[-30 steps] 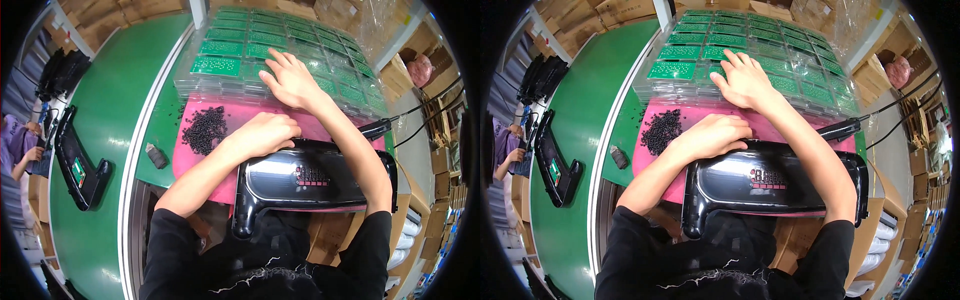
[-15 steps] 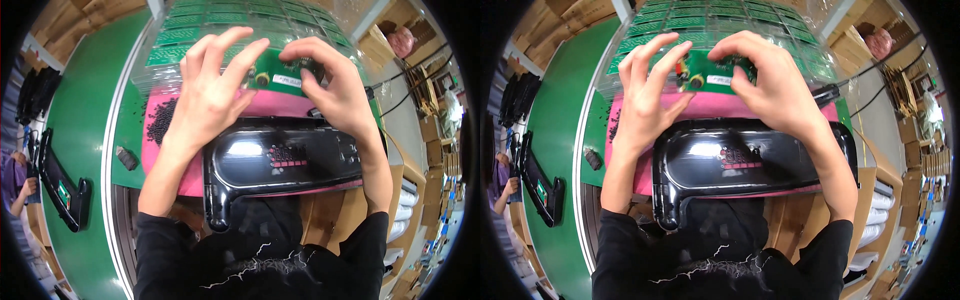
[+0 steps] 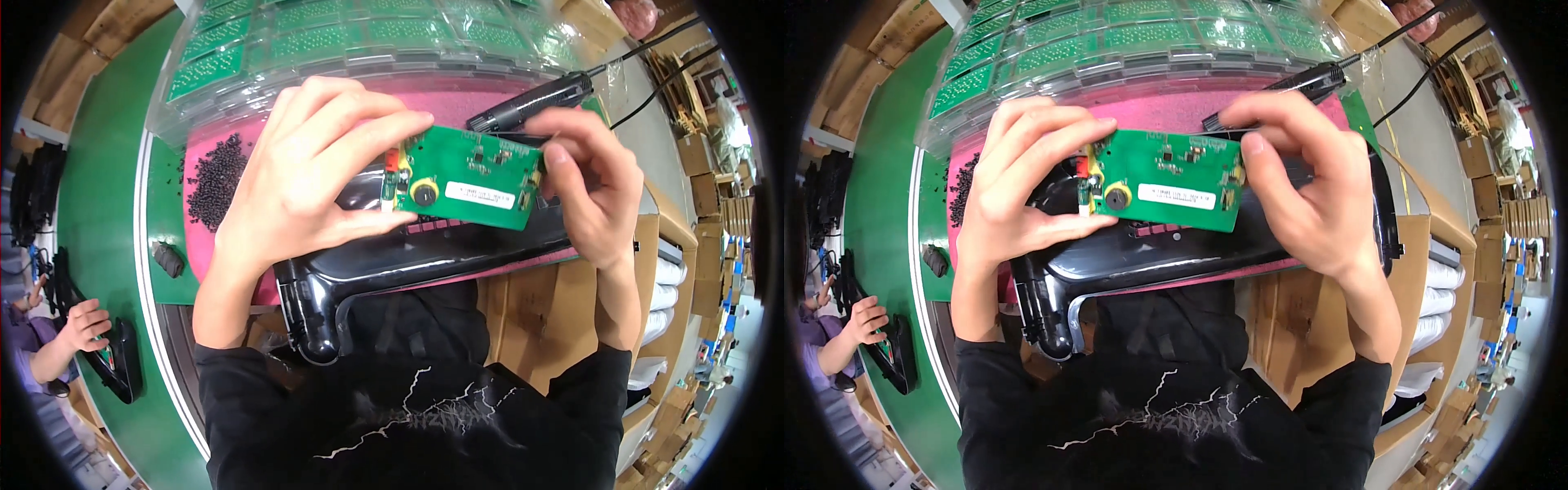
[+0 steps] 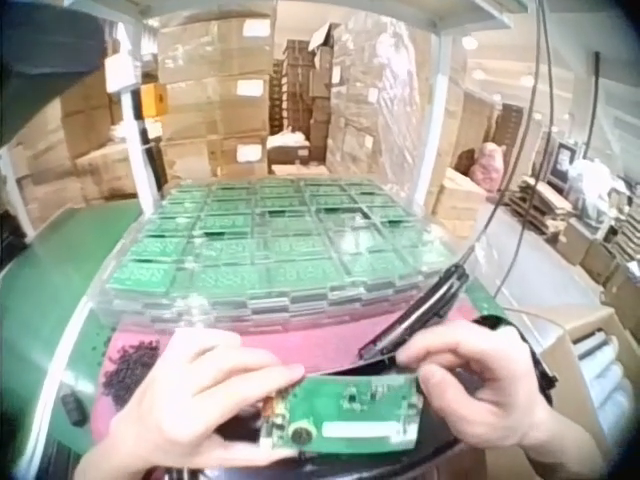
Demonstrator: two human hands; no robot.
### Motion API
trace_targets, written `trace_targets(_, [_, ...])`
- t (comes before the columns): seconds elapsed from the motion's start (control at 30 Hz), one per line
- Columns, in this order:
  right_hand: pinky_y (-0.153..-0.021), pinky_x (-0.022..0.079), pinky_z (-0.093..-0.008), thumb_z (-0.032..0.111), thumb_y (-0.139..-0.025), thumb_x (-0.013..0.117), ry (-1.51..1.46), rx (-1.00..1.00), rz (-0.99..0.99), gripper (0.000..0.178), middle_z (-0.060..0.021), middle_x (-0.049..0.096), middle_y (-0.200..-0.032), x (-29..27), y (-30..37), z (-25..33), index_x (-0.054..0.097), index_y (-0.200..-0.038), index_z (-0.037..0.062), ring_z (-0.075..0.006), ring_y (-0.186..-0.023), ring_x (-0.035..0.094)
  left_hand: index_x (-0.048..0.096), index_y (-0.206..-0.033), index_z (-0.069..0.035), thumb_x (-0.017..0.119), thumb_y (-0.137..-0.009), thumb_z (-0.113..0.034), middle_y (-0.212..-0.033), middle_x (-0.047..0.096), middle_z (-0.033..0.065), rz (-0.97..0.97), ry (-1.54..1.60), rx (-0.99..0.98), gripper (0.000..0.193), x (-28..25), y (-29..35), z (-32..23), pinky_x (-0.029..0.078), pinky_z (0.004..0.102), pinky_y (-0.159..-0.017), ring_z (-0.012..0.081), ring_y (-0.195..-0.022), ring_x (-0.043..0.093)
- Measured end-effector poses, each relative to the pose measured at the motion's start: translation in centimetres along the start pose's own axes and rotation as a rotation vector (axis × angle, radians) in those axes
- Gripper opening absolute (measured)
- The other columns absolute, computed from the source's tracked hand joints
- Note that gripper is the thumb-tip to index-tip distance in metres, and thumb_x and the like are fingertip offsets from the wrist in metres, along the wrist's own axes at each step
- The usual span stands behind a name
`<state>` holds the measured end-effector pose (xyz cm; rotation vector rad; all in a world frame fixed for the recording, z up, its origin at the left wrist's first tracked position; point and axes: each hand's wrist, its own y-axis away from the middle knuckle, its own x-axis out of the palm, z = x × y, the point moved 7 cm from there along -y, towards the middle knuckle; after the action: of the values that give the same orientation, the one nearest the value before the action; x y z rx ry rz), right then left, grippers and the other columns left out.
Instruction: Assembling circuit boards into black plastic enclosures using an electric screwdriver.
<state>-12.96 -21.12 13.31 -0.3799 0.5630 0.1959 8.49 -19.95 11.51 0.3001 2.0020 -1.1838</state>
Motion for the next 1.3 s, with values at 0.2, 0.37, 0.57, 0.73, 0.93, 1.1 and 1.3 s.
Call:
trace_targets(0.2, [-0.079, 0.051, -0.032, 0.026, -0.057, 0.095, -0.079, 0.094, 0.229, 0.075, -0.0094, 0.064, -0.1, 1.0, 3.5, -2.7, 0.058, -0.118, 0.0007, -0.0192, -0.089, 0.062, 0.067, -0.114, 0.0, 0.088, -0.055, -0.028, -0.099, 0.066, 0.0112, 0.198, 0.192, -0.132, 0.068, 2.5, 0.9, 0.6, 0.05, 0.0393, -0.083, 0.0284, -0.089, 0.064])
trace_targets(0.37, [-0.083, 0.051, -0.0351, 0.026, -0.059, 0.093, 0.08, -0.037, 0.334, 0.067, -0.0136, 0.064, -0.109, 2.4, 4.6, -3.4, 0.059, -0.111, 0.0001, -0.0276, -0.094, 0.065, 0.064, -0.105, 0.0, 0.088, -0.059, -0.041, -0.094, 0.066, 0.0118, 0.479, 0.262, -0.203, 0.066, 4.8, 2.8, 0.0, 0.054, 0.039, -0.074, 0.0323, -0.088, 0.065])
trace_targets(0.57, [-0.092, 0.048, -0.0391, 0.018, -0.065, 0.087, 0.132, -0.068, 0.333, 0.056, -0.0152, 0.062, -0.112, 3.8, 4.3, -5.2, 0.06, -0.111, 0.0005, -0.034, -0.105, 0.06, 0.057, -0.108, -0.002, 0.087, -0.062, -0.04, -0.098, 0.062, 0.0118, 0.621, 0.196, -0.383, 0.067, 6.0, 3.6, 0.6, 0.052, 0.0408, -0.07, 0.035, -0.087, 0.064])
trace_targets(0.73, [-0.098, 0.046, -0.0408, 0.013, -0.062, 0.086, 0.179, -0.068, 0.257, 0.059, -0.0157, 0.061, -0.118, 4.7, 3.2, -6.8, 0.061, -0.113, -0.0002, -0.0332, -0.112, 0.058, 0.053, -0.113, -0.003, 0.086, -0.065, -0.037, -0.102, 0.058, 0.0117, 0.56, 0.107, -0.445, 0.067, 6.2, 3.8, 1.3, 0.051, 0.0428, -0.069, 0.0357, -0.088, 0.063])
trace_targets(0.93, [-0.099, 0.045, -0.0407, 0.012, -0.064, 0.085, 0.221, -0.034, 0.283, 0.056, -0.0136, 0.058, -0.12, 5.6, 2.9, -6.9, 0.06, -0.114, 0.0016, -0.0325, -0.115, 0.054, 0.052, -0.117, -0.005, 0.086, -0.065, -0.038, -0.107, 0.058, 0.0124, 0.582, 0.017, -0.442, 0.07, 6.3, 4.3, 1.5, 0.051, 0.0421, -0.073, 0.0342, -0.097, 0.062])
trace_targets(1.1, [-0.1, 0.044, -0.0403, 0.013, -0.067, 0.084, 0.234, -0.021, 0.297, 0.055, -0.013, 0.056, -0.121, 6.0, 2.9, -7.0, 0.06, -0.115, 0.0017, -0.0325, -0.116, 0.052, 0.052, -0.121, -0.007, 0.085, -0.064, -0.039, -0.115, 0.06, 0.0137, 0.598, -0.008, -0.435, 0.073, 6.3, 4.6, 1.9, 0.052, 0.041, -0.074, 0.0331, -0.103, 0.062])
trace_targets(1.3, [-0.1, 0.043, -0.0404, 0.013, -0.068, 0.084, 0.25, -0.007, 0.303, 0.054, -0.0128, 0.055, -0.122, 6.2, 2.8, -7.0, 0.06, -0.115, 0.0015, -0.0323, -0.117, 0.051, 0.052, -0.122, -0.008, 0.085, -0.064, -0.041, -0.115, 0.06, 0.0138, 0.606, -0.008, -0.441, 0.074, 6.3, 4.5, 2.1, 0.052, 0.0404, -0.075, 0.0332, -0.103, 0.062])
